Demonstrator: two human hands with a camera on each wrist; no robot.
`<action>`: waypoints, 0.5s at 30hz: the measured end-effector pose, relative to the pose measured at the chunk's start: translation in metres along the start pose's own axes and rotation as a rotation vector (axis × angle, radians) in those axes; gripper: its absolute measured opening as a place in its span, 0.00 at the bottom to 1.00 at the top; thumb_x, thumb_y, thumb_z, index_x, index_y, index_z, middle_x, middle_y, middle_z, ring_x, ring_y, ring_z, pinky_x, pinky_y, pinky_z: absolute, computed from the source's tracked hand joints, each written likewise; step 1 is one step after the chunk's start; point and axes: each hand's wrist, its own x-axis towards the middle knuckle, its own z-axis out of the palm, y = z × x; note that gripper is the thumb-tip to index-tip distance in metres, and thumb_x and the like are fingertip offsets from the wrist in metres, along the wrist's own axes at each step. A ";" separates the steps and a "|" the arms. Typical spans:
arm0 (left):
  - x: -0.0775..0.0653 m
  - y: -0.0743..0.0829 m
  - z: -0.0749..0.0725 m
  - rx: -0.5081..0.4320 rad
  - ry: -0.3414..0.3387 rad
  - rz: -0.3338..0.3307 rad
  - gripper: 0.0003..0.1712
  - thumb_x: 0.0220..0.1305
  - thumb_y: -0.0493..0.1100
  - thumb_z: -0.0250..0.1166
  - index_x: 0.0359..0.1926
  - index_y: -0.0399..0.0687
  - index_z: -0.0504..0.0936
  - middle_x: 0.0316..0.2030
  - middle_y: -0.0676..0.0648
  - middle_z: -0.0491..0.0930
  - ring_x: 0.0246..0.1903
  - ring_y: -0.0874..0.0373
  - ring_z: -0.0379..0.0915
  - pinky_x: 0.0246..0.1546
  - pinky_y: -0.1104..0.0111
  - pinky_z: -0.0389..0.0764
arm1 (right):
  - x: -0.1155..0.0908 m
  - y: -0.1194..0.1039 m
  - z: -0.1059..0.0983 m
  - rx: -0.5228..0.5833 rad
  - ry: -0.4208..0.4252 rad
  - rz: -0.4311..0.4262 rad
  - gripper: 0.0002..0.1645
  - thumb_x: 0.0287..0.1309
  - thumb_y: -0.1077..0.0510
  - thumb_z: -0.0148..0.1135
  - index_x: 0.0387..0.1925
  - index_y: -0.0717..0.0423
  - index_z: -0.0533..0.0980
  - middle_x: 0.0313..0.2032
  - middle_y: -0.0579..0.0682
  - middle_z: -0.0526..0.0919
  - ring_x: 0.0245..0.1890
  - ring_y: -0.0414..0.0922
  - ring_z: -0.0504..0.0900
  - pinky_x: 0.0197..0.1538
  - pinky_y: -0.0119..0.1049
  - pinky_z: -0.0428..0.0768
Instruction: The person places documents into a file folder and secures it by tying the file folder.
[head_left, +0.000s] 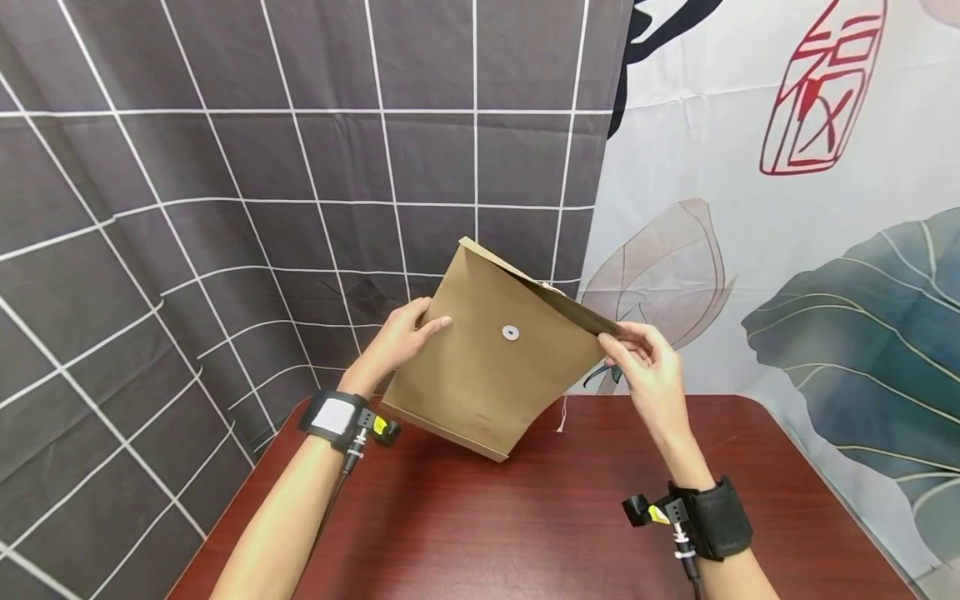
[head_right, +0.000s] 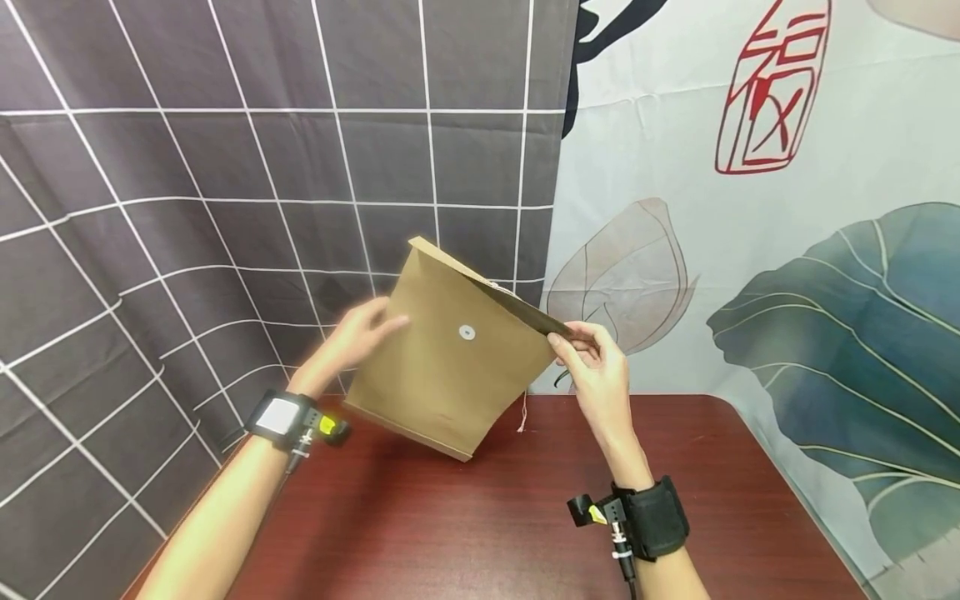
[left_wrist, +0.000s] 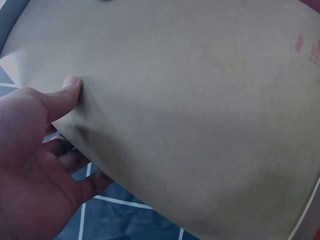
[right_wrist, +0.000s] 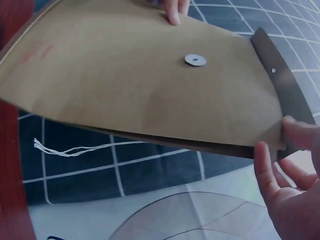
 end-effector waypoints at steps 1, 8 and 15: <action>-0.001 0.001 0.001 -0.016 -0.006 -0.011 0.14 0.66 0.49 0.61 0.33 0.44 0.71 0.25 0.48 0.66 0.28 0.54 0.64 0.31 0.64 0.65 | 0.002 -0.001 -0.001 0.009 0.004 -0.008 0.21 0.57 0.67 0.64 0.50 0.75 0.71 0.36 0.60 0.80 0.30 0.43 0.81 0.36 0.27 0.79; -0.009 0.007 0.010 -0.153 -0.051 -0.069 0.18 0.66 0.51 0.61 0.49 0.42 0.78 0.33 0.46 0.79 0.32 0.55 0.75 0.35 0.63 0.76 | 0.008 -0.011 -0.003 -0.143 0.062 -0.094 0.15 0.57 0.68 0.63 0.46 0.73 0.74 0.32 0.60 0.76 0.28 0.44 0.74 0.33 0.24 0.73; -0.021 0.016 0.023 -0.362 -0.113 -0.089 0.21 0.66 0.50 0.62 0.54 0.41 0.77 0.38 0.45 0.82 0.35 0.55 0.80 0.35 0.63 0.80 | 0.013 -0.013 -0.006 -0.134 0.130 -0.127 0.12 0.60 0.68 0.59 0.45 0.73 0.74 0.37 0.59 0.79 0.34 0.43 0.78 0.38 0.26 0.74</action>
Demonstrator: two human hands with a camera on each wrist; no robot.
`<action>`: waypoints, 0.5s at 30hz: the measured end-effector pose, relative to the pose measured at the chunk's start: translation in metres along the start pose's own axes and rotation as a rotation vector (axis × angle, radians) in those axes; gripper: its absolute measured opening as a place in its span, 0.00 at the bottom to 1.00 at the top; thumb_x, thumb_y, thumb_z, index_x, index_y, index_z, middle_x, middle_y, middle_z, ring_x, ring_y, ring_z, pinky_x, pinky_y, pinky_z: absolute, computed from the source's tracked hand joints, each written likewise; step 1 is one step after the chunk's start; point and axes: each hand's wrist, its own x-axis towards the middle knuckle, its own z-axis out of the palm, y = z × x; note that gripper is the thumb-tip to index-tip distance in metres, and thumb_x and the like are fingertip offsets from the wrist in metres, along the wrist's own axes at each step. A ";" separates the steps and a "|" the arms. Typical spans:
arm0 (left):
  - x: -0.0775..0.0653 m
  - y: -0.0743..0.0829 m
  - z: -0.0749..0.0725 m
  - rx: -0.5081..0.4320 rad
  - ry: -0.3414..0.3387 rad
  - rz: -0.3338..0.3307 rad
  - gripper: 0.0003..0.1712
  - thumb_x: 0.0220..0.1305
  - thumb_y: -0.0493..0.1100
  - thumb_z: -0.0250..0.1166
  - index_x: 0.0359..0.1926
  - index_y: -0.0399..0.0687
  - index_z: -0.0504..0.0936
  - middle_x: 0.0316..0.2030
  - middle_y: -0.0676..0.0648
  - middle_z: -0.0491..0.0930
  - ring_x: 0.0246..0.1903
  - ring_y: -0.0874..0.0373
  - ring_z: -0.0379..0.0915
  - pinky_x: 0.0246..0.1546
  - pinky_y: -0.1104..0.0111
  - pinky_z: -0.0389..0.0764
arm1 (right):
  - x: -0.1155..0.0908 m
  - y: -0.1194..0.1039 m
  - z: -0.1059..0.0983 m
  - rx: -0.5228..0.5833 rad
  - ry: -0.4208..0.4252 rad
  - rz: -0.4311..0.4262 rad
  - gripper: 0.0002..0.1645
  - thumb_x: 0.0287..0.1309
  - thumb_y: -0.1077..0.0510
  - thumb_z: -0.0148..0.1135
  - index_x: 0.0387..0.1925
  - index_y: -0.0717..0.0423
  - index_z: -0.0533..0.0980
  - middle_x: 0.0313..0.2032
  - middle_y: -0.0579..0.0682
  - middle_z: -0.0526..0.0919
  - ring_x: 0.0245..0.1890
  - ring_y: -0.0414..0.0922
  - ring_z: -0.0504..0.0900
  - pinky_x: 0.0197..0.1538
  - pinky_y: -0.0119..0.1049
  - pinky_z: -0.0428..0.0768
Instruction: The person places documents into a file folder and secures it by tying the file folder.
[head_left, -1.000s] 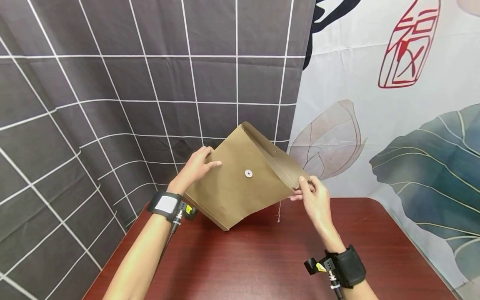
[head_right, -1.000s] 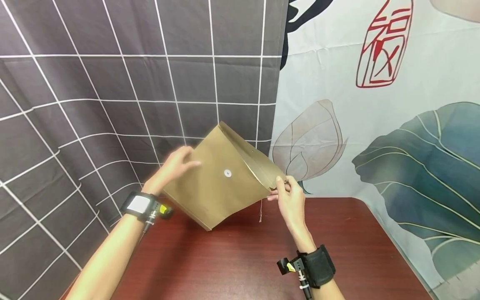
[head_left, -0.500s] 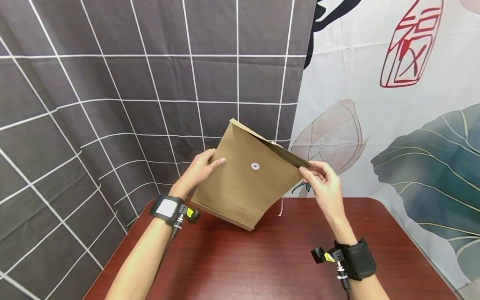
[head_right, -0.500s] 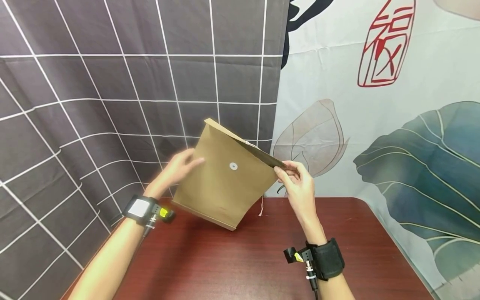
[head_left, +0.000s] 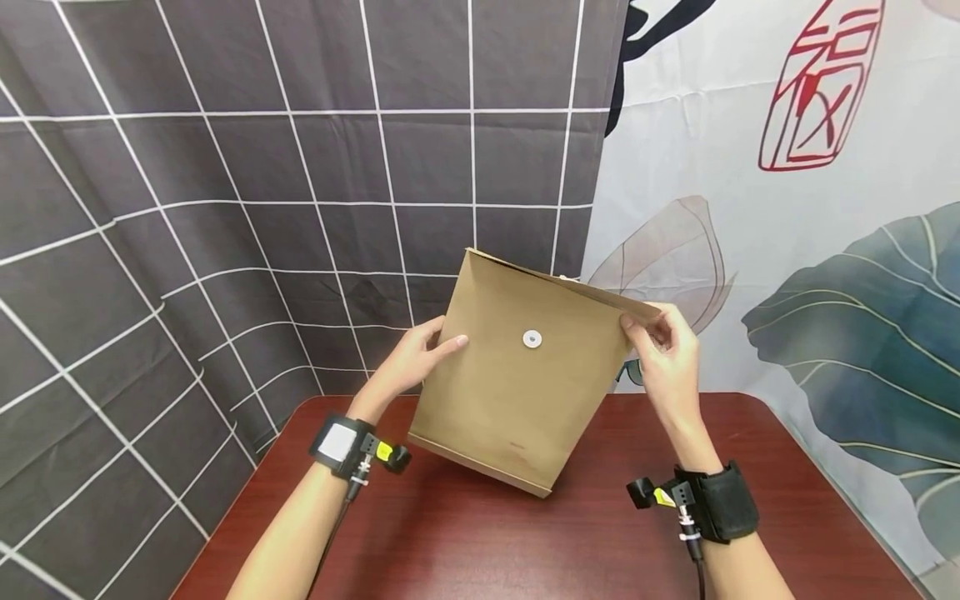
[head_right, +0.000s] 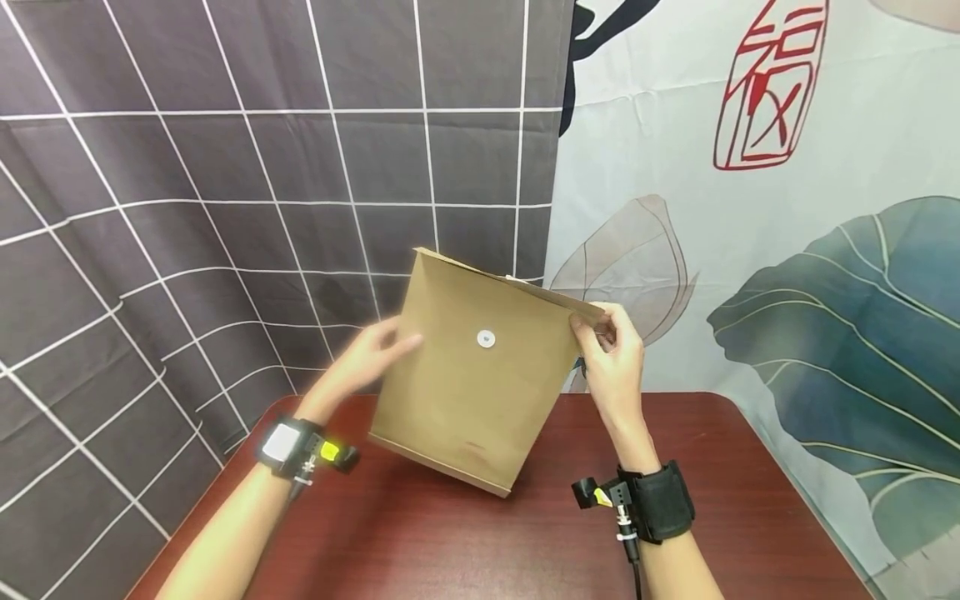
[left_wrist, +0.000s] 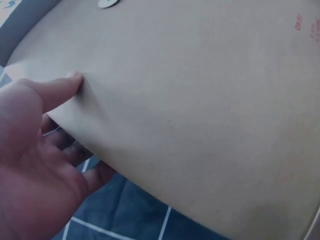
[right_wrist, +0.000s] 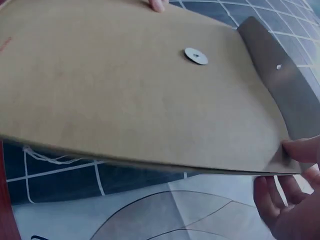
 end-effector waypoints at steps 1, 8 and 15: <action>-0.002 0.001 0.003 -0.025 -0.008 0.010 0.22 0.66 0.49 0.62 0.54 0.41 0.76 0.39 0.44 0.82 0.36 0.55 0.80 0.35 0.62 0.80 | 0.001 0.000 -0.001 0.041 -0.003 -0.002 0.13 0.61 0.68 0.58 0.46 0.73 0.73 0.38 0.60 0.79 0.35 0.44 0.79 0.39 0.27 0.74; -0.011 0.005 0.017 -0.138 -0.057 0.009 0.26 0.66 0.49 0.62 0.60 0.42 0.72 0.45 0.44 0.81 0.41 0.54 0.80 0.39 0.62 0.80 | 0.007 0.001 -0.006 0.140 -0.030 -0.107 0.15 0.62 0.69 0.57 0.51 0.70 0.75 0.45 0.61 0.78 0.33 0.46 0.78 0.33 0.29 0.71; -0.017 0.009 0.024 -0.230 -0.105 -0.021 0.29 0.66 0.49 0.61 0.64 0.45 0.68 0.49 0.43 0.79 0.44 0.52 0.79 0.41 0.60 0.80 | 0.008 -0.003 -0.005 0.073 0.019 -0.200 0.20 0.56 0.78 0.45 0.42 0.70 0.82 0.41 0.64 0.81 0.29 0.40 0.77 0.30 0.28 0.70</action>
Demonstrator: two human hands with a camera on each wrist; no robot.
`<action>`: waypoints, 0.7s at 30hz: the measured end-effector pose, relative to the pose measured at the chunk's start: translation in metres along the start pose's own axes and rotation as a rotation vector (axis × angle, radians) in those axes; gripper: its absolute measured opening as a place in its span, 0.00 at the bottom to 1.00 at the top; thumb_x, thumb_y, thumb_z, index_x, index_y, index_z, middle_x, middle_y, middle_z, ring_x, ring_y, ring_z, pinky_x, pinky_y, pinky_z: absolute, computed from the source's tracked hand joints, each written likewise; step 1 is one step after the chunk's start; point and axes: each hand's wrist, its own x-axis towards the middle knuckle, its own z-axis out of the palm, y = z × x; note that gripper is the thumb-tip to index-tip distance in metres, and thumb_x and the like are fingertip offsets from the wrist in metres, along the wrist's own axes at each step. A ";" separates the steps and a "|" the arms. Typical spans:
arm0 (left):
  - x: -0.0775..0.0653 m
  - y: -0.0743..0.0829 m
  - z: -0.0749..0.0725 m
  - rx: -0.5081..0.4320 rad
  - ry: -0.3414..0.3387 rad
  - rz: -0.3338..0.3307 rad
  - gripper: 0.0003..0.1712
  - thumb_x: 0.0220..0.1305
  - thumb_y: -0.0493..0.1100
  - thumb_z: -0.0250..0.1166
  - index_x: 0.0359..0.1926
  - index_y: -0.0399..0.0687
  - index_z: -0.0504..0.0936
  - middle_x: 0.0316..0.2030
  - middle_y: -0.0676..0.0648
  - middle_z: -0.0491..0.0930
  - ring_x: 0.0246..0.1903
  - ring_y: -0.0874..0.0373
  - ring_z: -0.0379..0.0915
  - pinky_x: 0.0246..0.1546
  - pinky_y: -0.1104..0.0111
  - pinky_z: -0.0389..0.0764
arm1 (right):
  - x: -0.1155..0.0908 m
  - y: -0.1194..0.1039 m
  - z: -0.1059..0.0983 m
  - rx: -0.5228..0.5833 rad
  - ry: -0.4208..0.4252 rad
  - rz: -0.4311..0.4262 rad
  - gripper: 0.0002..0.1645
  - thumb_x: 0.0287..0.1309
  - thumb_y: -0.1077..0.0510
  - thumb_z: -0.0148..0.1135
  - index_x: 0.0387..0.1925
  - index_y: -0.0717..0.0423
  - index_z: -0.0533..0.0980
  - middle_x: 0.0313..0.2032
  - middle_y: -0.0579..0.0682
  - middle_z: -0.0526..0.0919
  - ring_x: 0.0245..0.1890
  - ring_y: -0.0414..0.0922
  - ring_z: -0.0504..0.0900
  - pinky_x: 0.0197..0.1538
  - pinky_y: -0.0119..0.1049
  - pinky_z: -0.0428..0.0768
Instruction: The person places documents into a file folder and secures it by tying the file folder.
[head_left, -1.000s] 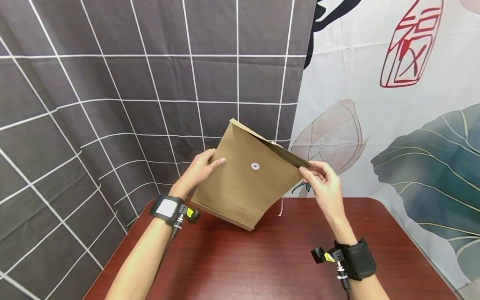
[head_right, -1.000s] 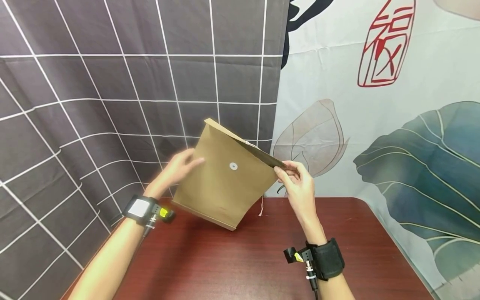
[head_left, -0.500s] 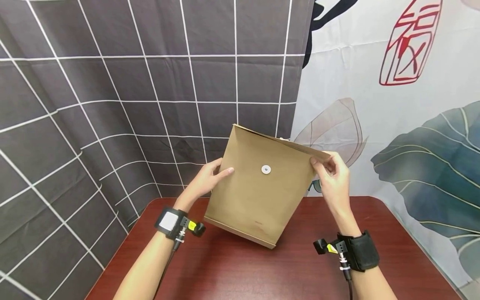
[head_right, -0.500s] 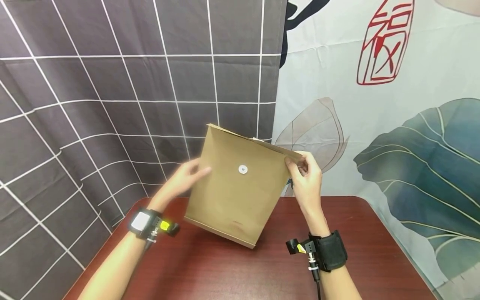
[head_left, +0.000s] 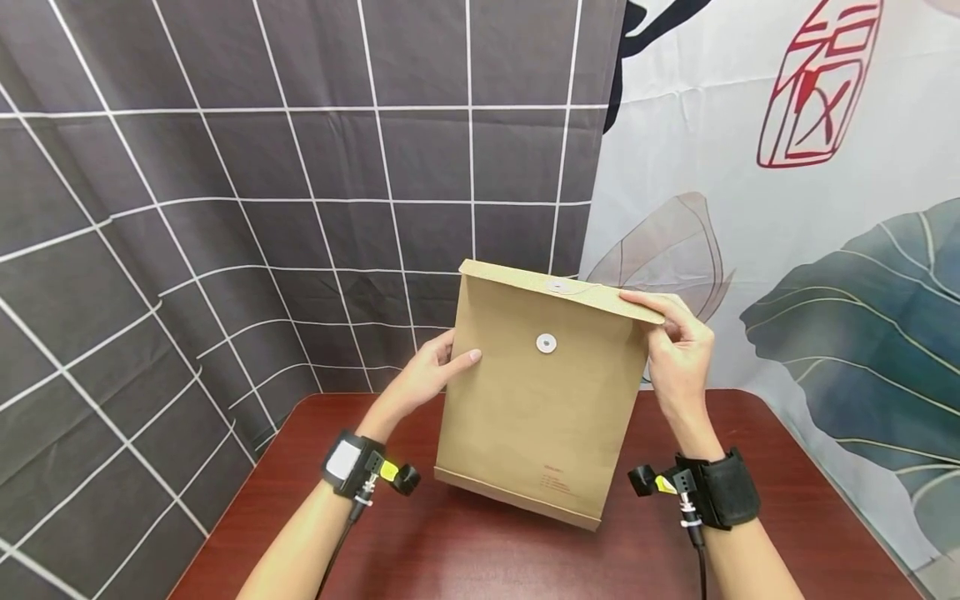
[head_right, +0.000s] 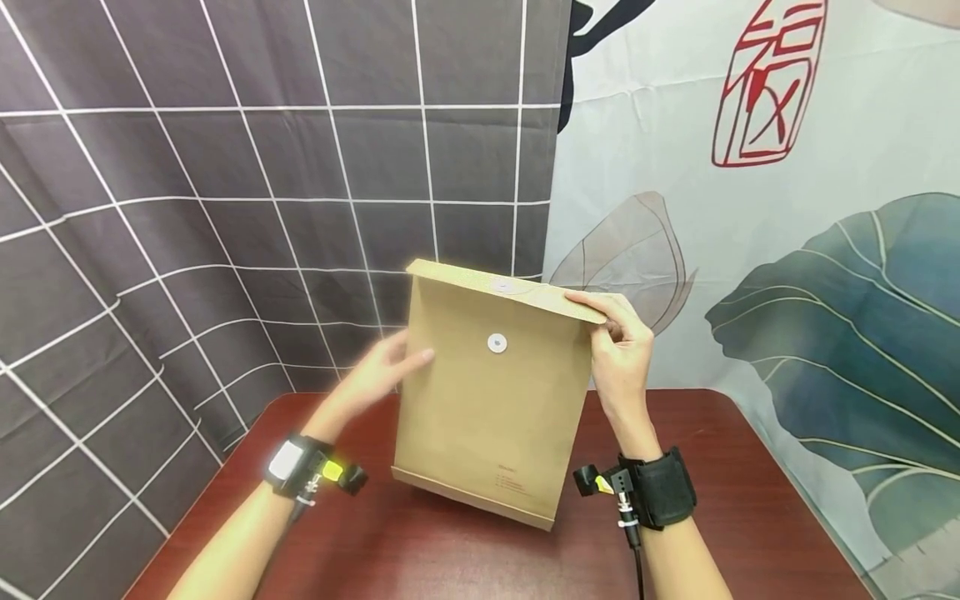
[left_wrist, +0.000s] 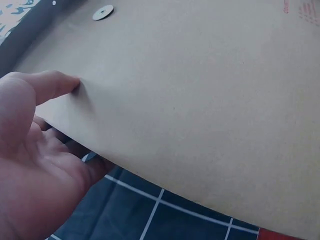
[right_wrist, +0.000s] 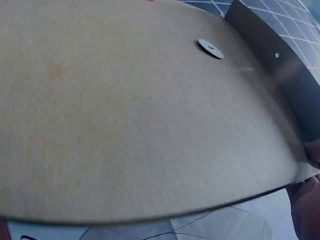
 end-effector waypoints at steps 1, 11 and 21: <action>0.000 0.001 0.001 -0.015 -0.010 0.002 0.29 0.66 0.49 0.61 0.65 0.45 0.67 0.50 0.43 0.79 0.44 0.52 0.79 0.42 0.60 0.80 | 0.000 -0.001 0.000 -0.001 0.002 -0.011 0.23 0.53 0.79 0.43 0.41 0.70 0.82 0.41 0.64 0.81 0.35 0.43 0.78 0.34 0.29 0.72; 0.002 0.024 0.009 -0.079 0.106 0.064 0.52 0.55 0.75 0.56 0.71 0.49 0.58 0.56 0.42 0.72 0.51 0.50 0.73 0.52 0.56 0.73 | -0.002 -0.002 0.004 -0.005 -0.010 -0.026 0.27 0.49 0.81 0.39 0.36 0.69 0.84 0.39 0.65 0.81 0.40 0.47 0.78 0.36 0.29 0.75; 0.008 0.039 0.015 -0.230 0.254 0.080 0.40 0.65 0.64 0.54 0.66 0.41 0.65 0.59 0.45 0.69 0.59 0.56 0.65 0.61 0.60 0.63 | -0.006 -0.004 0.006 -0.015 -0.020 -0.063 0.29 0.43 0.82 0.36 0.33 0.69 0.84 0.37 0.65 0.79 0.40 0.47 0.77 0.36 0.29 0.74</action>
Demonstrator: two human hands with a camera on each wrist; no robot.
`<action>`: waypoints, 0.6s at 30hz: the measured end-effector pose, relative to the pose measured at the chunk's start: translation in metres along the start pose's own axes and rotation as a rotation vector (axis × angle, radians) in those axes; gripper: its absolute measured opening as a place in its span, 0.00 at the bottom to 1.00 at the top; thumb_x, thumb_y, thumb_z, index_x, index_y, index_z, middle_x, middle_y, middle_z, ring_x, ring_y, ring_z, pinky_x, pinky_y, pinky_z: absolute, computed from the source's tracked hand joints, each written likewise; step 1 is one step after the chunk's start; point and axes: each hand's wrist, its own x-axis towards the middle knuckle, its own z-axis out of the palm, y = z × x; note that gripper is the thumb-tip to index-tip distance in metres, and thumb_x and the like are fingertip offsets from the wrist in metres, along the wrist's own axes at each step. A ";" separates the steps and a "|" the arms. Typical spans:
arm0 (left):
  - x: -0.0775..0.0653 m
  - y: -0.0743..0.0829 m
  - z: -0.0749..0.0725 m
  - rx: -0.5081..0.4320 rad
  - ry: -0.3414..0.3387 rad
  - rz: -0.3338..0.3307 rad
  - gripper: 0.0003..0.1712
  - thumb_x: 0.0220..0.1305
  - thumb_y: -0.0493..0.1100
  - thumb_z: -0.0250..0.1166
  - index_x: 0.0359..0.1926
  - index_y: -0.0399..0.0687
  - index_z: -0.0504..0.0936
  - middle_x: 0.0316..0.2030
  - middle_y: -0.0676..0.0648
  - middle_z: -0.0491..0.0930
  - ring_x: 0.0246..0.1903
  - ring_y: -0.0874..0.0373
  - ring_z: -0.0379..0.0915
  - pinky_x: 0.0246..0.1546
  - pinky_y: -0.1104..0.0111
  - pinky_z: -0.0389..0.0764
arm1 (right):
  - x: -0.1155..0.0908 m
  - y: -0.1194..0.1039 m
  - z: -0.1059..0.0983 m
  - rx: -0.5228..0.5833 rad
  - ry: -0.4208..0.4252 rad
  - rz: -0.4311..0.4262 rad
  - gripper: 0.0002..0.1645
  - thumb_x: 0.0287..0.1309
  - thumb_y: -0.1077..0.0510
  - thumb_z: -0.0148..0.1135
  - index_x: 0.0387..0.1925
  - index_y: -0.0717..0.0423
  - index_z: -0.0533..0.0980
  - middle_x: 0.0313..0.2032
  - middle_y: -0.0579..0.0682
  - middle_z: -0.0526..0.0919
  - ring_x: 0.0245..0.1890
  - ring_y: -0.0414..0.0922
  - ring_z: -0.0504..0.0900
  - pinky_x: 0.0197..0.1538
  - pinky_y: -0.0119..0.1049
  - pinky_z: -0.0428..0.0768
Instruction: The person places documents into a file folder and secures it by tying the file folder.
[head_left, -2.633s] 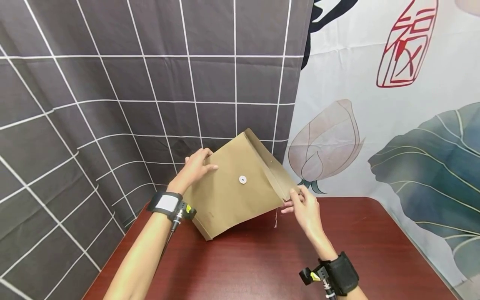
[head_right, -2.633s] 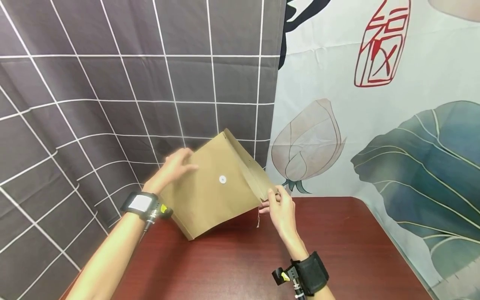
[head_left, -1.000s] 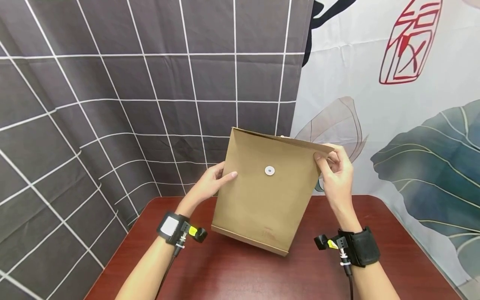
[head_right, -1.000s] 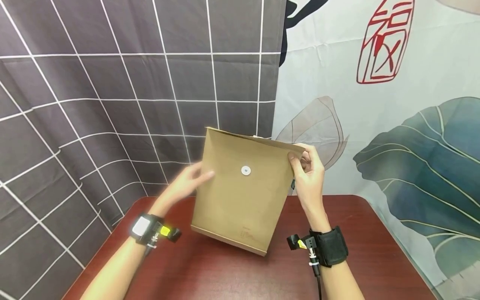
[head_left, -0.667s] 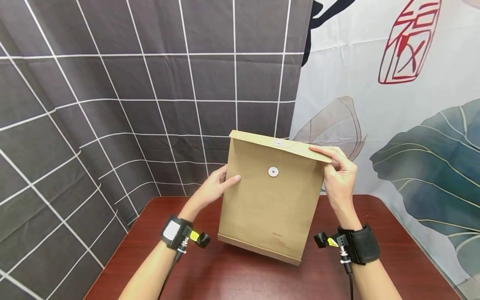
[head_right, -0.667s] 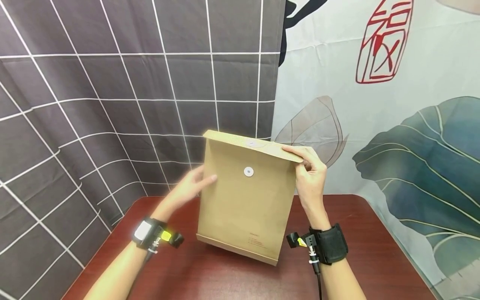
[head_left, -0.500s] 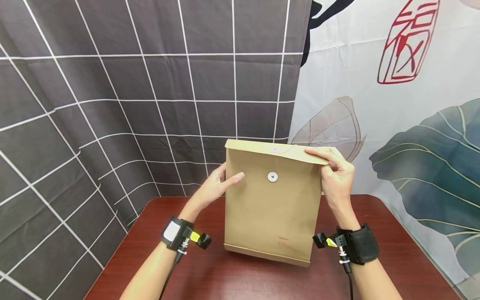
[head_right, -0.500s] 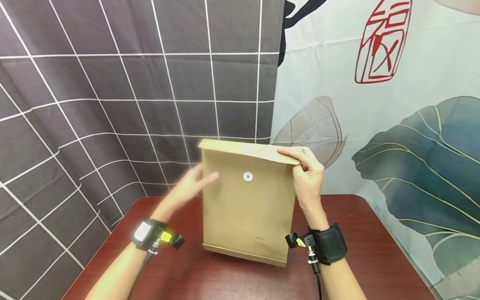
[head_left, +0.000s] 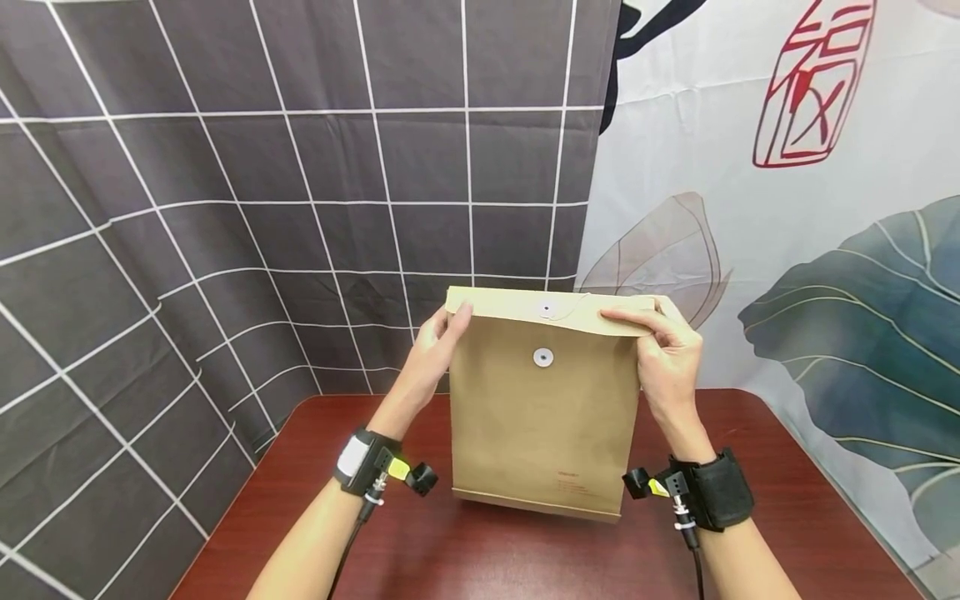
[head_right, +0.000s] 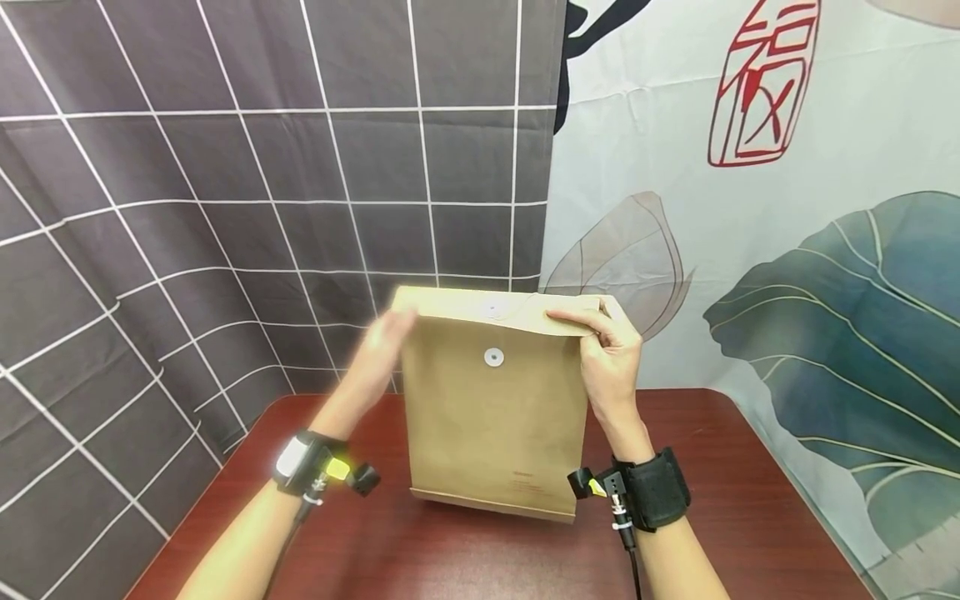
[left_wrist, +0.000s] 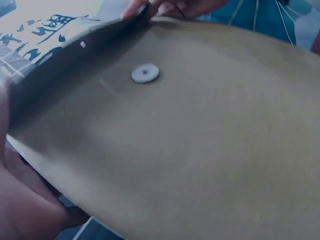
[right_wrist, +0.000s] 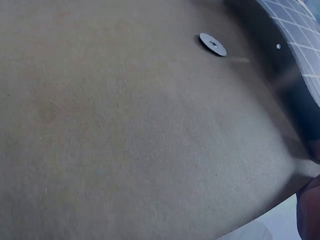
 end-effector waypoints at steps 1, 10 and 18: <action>0.000 0.000 0.001 -0.029 0.003 0.000 0.35 0.66 0.60 0.56 0.65 0.42 0.67 0.56 0.44 0.72 0.55 0.54 0.68 0.58 0.60 0.66 | 0.000 0.000 0.000 -0.006 -0.004 -0.002 0.29 0.44 0.82 0.36 0.32 0.69 0.84 0.37 0.65 0.79 0.41 0.48 0.77 0.36 0.29 0.74; 0.002 0.002 0.005 -0.131 0.018 0.030 0.22 0.66 0.45 0.61 0.59 0.46 0.72 0.40 0.40 0.80 0.36 0.49 0.80 0.36 0.58 0.81 | 0.000 0.000 -0.001 -0.045 -0.036 -0.024 0.27 0.49 0.82 0.37 0.32 0.70 0.84 0.38 0.64 0.78 0.45 0.49 0.76 0.41 0.30 0.74; 0.003 0.004 0.005 -0.129 0.035 0.082 0.19 0.66 0.45 0.62 0.56 0.46 0.73 0.39 0.39 0.80 0.33 0.47 0.81 0.32 0.55 0.81 | 0.001 -0.001 -0.004 -0.075 -0.117 -0.040 0.27 0.51 0.83 0.37 0.34 0.69 0.83 0.40 0.62 0.78 0.47 0.50 0.75 0.48 0.30 0.72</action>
